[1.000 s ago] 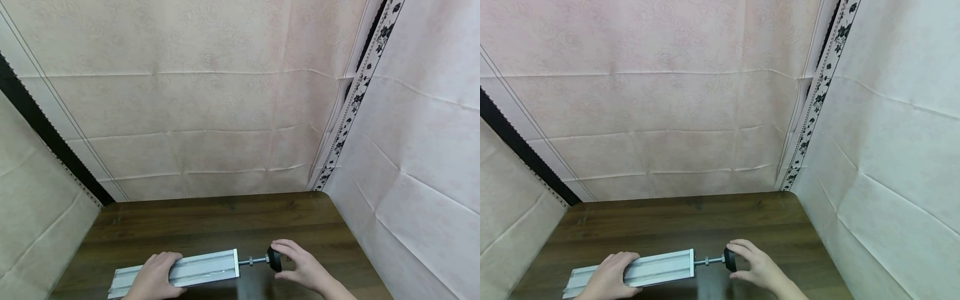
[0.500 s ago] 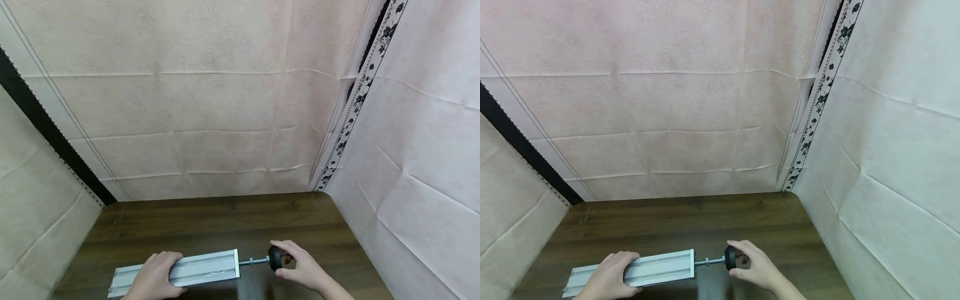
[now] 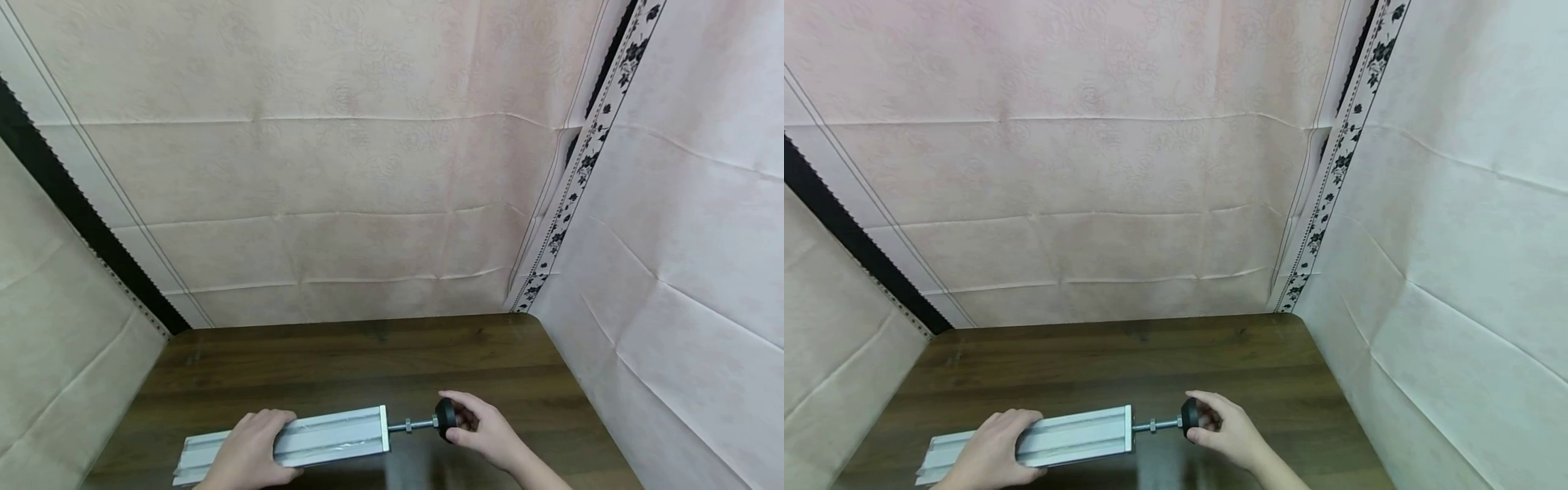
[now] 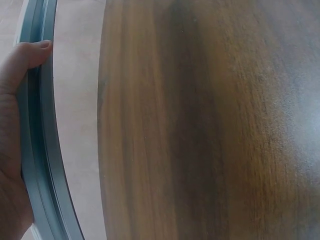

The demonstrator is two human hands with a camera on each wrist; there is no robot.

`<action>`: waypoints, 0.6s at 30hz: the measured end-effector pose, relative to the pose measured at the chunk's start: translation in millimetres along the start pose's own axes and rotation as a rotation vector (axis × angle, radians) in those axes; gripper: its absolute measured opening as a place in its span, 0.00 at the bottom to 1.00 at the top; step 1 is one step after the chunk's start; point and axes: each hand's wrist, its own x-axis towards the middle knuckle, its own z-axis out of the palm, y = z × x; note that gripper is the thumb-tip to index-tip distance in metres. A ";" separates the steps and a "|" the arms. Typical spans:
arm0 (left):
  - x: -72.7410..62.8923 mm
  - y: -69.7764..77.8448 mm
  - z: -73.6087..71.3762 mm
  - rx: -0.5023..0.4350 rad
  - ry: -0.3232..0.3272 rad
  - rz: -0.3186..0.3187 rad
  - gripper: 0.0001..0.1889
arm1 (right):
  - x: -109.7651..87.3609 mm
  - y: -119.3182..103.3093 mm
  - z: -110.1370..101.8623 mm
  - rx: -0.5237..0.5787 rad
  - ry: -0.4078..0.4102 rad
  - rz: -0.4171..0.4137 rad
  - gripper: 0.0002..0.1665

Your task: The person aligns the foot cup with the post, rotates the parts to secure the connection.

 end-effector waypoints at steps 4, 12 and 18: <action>0.7 -1.2 2.1 0.014 0.022 0.011 0.33 | 1.7 -0.5 0.6 0.073 -0.013 0.054 0.26; 0.3 -1.1 2.0 0.011 0.001 0.002 0.34 | 2.9 2.2 -6.1 0.010 -0.059 -0.059 0.36; 0.1 -0.8 2.8 0.002 -0.009 -0.013 0.35 | -2.9 8.4 -7.6 -0.271 -0.014 -0.252 0.49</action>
